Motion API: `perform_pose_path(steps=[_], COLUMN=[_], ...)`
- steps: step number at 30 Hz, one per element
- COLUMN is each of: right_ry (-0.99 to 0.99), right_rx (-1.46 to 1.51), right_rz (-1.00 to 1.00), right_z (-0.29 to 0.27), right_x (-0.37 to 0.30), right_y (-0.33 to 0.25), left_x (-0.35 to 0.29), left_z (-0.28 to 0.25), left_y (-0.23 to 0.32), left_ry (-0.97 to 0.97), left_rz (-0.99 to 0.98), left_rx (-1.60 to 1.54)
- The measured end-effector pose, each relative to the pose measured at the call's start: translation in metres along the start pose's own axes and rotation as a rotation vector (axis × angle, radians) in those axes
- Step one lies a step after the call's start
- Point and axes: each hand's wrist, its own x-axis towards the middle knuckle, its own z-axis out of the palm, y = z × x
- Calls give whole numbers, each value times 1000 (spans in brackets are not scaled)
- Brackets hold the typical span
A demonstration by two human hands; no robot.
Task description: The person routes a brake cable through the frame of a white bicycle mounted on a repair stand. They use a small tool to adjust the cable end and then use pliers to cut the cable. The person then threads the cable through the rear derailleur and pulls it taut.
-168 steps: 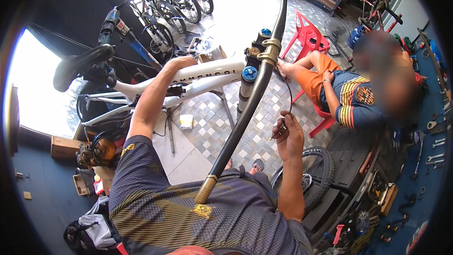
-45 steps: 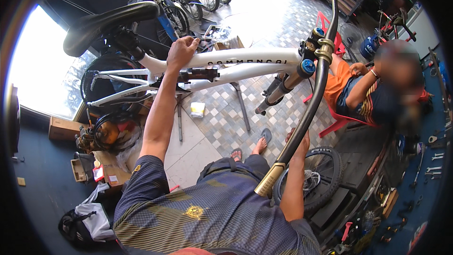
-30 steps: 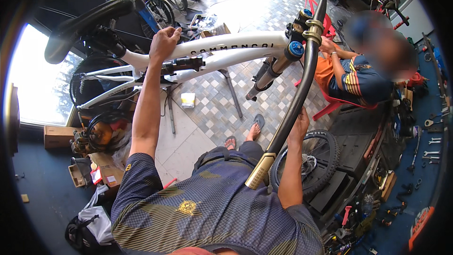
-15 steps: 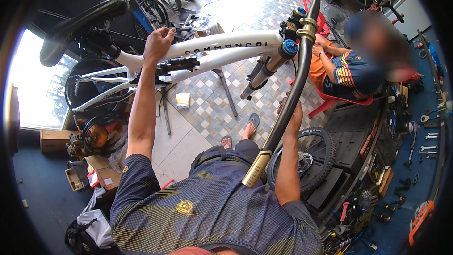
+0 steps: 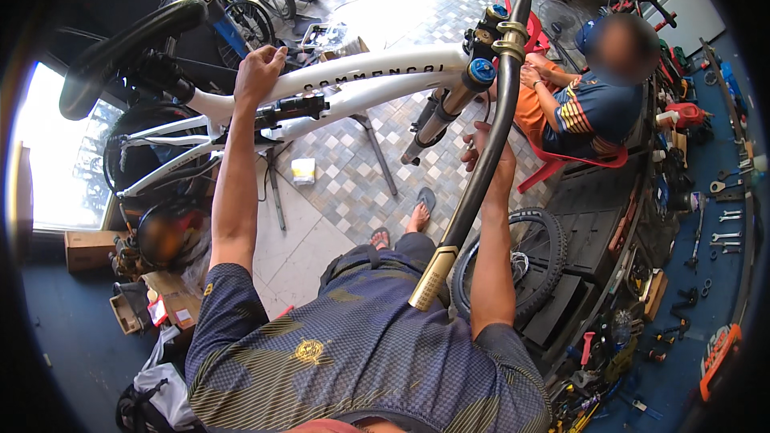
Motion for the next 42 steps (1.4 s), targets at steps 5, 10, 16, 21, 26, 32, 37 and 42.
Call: perform_pose_path(steps=[5, 10, 16, 21, 26, 32, 37, 42], right_ry=[-53, -59, -133, -162, -119, -84, -60, -45], right_rx=[-60, -136, -187, -161, -153, -69, -89, -84], right_rz=[-69, -8, 99, 157, 126, 97, 129, 126], right_z=[12, 23, 27, 29, 25, 16, 12, 13], right_x=[8, -6, -30, -45, -49, -50, -49, -48], right_y=[6, 10, 25, 39, 35, 36, 39, 33], left_x=[3, 3, 4, 5, 4, -15, -103, -231], left_z=[0, 2, 1, 0, 3, 6, 25, 101], left_y=[-5, -7, -4, -9, -12, -5, 9, -31], left_ry=[-1, 23, -14, -5, 15, 409, 638, 343], left_rz=[4, 27, 6, 6, 53, 211, 415, -73], left_rx=[-21, -14, -37, -21, -17, -152, -227, -421])
